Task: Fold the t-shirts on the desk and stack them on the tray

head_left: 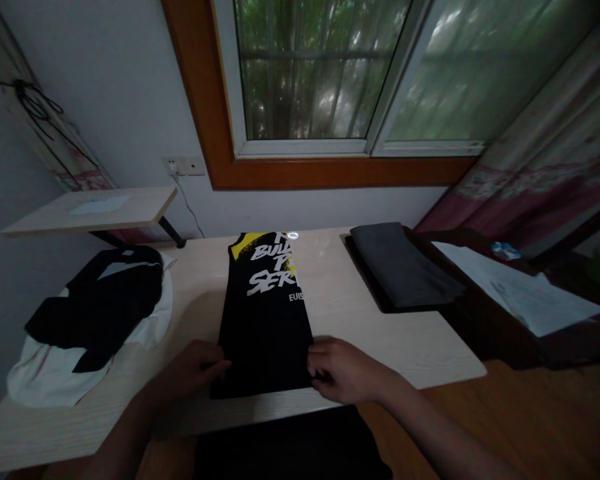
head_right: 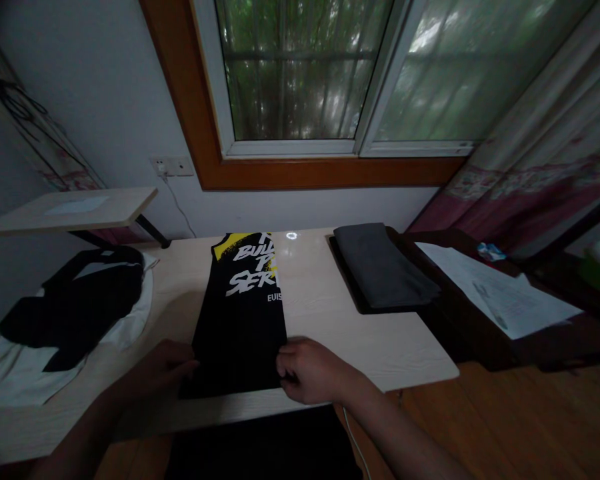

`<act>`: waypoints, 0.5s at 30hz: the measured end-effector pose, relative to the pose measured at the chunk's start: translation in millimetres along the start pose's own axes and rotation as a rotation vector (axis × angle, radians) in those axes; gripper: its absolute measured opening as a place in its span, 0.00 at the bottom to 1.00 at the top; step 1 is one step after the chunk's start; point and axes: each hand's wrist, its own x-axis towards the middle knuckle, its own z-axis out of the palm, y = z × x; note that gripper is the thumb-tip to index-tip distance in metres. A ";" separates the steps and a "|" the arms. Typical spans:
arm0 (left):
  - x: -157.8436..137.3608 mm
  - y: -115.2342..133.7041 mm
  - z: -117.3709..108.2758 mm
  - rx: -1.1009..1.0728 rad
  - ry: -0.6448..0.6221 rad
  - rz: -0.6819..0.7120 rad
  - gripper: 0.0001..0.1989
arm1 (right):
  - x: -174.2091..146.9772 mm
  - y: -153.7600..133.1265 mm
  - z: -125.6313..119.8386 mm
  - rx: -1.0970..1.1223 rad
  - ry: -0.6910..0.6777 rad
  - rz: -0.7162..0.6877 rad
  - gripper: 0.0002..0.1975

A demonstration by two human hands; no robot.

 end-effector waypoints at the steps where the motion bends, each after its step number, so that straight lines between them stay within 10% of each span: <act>1: -0.9 0.4 -1.1 0.003 -0.024 -0.013 0.22 | 0.7 2.0 -0.7 0.016 -0.011 -0.022 0.04; 6: 5.4 0.9 -11.6 0.004 -0.083 -0.102 0.23 | 12.5 12.6 -12.1 0.040 0.024 -0.084 0.12; 15: 82.2 -24.4 -34.9 0.290 0.453 -0.270 0.13 | 78.0 38.9 -13.2 -0.120 0.223 -0.027 0.11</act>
